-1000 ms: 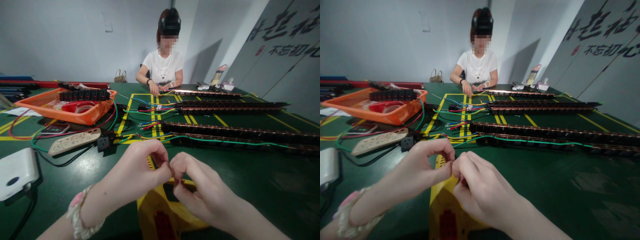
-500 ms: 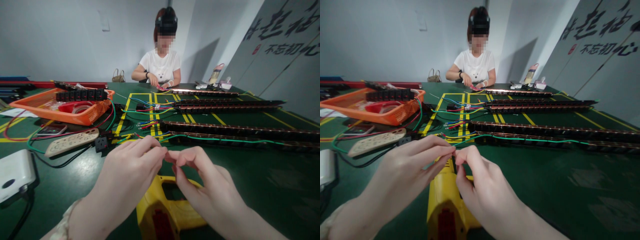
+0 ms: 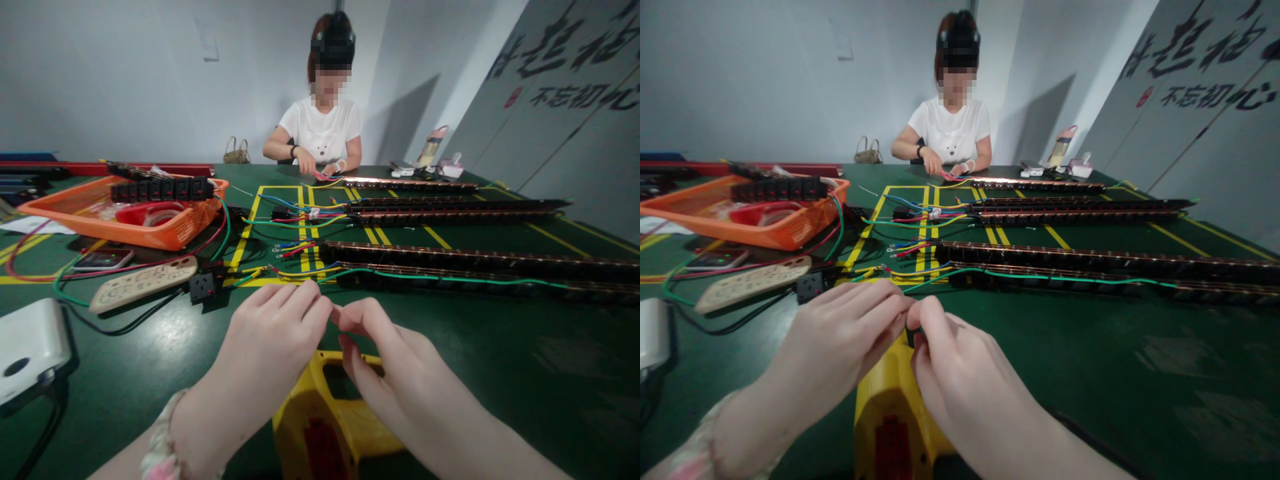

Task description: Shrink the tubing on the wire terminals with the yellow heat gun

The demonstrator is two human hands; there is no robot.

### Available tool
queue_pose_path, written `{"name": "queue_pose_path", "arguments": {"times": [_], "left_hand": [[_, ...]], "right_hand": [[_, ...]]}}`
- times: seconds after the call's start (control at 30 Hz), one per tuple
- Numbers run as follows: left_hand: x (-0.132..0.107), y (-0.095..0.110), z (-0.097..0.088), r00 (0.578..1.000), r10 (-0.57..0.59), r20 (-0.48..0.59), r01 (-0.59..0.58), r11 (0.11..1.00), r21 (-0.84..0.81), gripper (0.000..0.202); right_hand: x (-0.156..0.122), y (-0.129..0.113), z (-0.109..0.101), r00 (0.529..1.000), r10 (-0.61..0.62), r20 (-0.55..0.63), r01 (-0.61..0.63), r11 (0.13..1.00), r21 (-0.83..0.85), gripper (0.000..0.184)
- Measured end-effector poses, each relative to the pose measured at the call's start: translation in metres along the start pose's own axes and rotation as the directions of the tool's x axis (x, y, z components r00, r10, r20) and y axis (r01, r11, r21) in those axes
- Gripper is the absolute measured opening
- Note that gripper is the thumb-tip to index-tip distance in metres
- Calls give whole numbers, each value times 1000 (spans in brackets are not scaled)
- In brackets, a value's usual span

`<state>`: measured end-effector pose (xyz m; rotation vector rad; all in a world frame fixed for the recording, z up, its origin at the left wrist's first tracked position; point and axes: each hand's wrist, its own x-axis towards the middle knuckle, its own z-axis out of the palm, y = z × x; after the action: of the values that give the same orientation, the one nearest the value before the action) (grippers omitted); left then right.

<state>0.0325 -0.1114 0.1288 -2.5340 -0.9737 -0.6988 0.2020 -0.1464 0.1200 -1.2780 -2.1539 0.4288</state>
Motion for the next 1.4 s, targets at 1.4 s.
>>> {"name": "queue_pose_path", "arguments": {"times": [1.4], "left_hand": [[-32, -72, 38, 883, -469, -33, 405, 793, -455, 14]], "right_hand": [[9, 11, -1, 980, -198, 36, 198, 980, 1, 18]]}}
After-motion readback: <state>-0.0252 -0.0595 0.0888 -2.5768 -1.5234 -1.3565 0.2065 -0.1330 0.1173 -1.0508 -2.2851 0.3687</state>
